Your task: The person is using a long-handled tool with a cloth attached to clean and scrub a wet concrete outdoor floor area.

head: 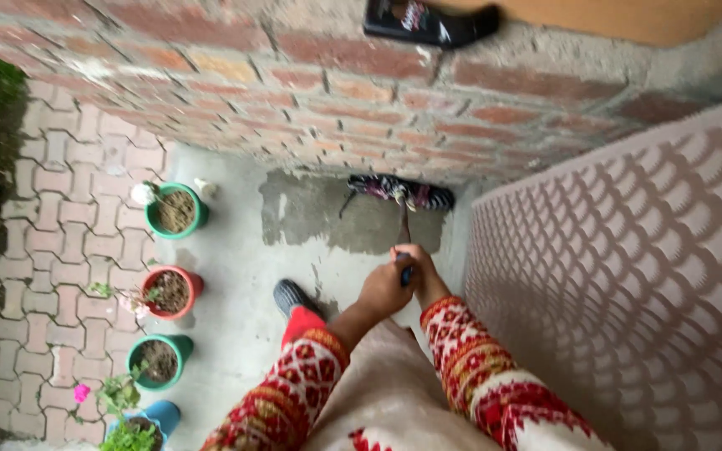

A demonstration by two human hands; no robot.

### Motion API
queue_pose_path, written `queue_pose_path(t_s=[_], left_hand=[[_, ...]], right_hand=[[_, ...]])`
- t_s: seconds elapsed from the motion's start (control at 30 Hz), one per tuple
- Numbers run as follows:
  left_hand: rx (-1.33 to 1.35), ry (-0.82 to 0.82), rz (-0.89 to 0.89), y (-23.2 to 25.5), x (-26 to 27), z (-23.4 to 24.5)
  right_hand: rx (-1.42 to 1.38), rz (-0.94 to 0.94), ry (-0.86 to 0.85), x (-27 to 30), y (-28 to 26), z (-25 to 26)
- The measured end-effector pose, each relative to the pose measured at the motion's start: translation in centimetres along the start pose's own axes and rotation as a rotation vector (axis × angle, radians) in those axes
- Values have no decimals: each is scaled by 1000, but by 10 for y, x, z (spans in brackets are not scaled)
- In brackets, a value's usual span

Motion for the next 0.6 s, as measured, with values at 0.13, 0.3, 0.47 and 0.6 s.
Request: queue_pose_path(t_s=[0.13,0.3,0.47,0.6], left_hand=[[-71,26,40,-2,14,26],[-106,89,62,11,40,61],[-186,86,68,-64,-2,62],[-205,95,62,-63,23,134]], right_hand=[[0,4,129,-2,21,-7],[46,80,76,40,21,-54],[222,321,-68,42,-7,-121],[159,351,-73,56,1,-192]])
Point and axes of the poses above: each hand's wrist, its own x-axis away from the middle knuckle, its own z-axis out of the back of the hand, y = z × x, the point moved 6 cm from there along -x, towards the middle knuckle, and after that the axes turned 6 degrees about z, right-handed, at the moved point
